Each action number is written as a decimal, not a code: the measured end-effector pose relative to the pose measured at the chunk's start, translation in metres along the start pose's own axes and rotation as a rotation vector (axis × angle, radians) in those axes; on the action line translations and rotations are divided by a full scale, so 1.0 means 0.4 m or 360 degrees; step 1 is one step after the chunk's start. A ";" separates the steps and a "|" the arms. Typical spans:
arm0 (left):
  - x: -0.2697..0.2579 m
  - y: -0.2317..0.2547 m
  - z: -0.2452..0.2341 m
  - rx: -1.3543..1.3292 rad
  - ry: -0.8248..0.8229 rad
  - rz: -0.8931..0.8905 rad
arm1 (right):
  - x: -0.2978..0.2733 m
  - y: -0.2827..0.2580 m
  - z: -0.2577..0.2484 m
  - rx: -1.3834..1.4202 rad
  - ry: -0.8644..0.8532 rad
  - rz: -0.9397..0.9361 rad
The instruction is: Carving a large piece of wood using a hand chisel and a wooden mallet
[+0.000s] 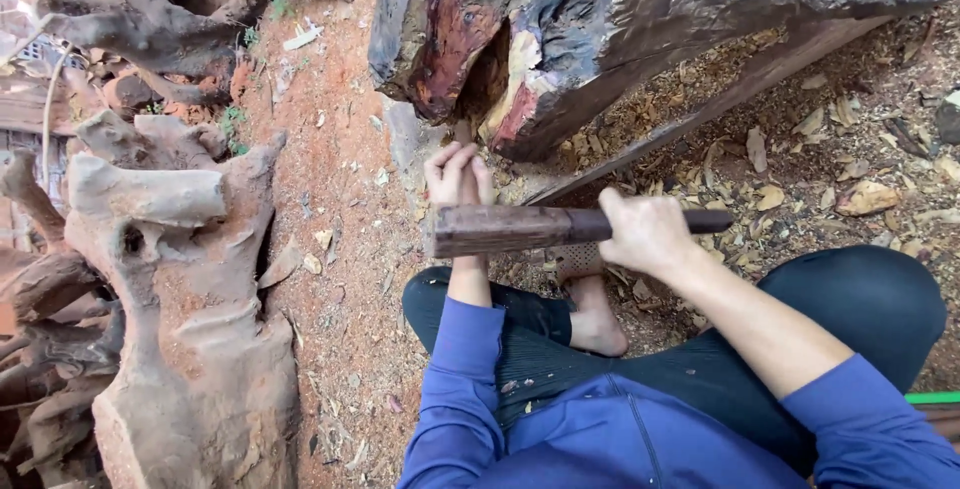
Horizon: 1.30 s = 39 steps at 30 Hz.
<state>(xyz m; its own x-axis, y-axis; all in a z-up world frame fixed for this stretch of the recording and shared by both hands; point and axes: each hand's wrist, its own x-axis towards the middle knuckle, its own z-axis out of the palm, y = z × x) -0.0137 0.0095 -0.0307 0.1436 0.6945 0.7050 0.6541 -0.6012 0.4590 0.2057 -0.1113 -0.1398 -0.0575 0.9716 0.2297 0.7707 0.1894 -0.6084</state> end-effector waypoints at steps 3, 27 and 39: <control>-0.057 0.041 -0.016 -0.0099 -0.0241 -0.0052 | -0.020 -0.023 -0.083 0.0025 -0.0021 0.0030; 0.053 0.065 0.012 0.0051 0.0050 0.0466 | -0.005 0.008 -0.066 0.0144 0.0430 -0.0500; 0.109 0.075 -0.012 -0.0154 -0.0009 0.0270 | -0.005 -0.016 -0.025 -0.0066 0.0406 -0.0201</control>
<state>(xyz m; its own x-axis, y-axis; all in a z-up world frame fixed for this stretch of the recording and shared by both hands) 0.0087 0.0198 0.0163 0.2503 0.5818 0.7738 0.5457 -0.7450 0.3837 0.2073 -0.1158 -0.1286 0.0029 0.8726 0.4885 0.7933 0.2954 -0.5323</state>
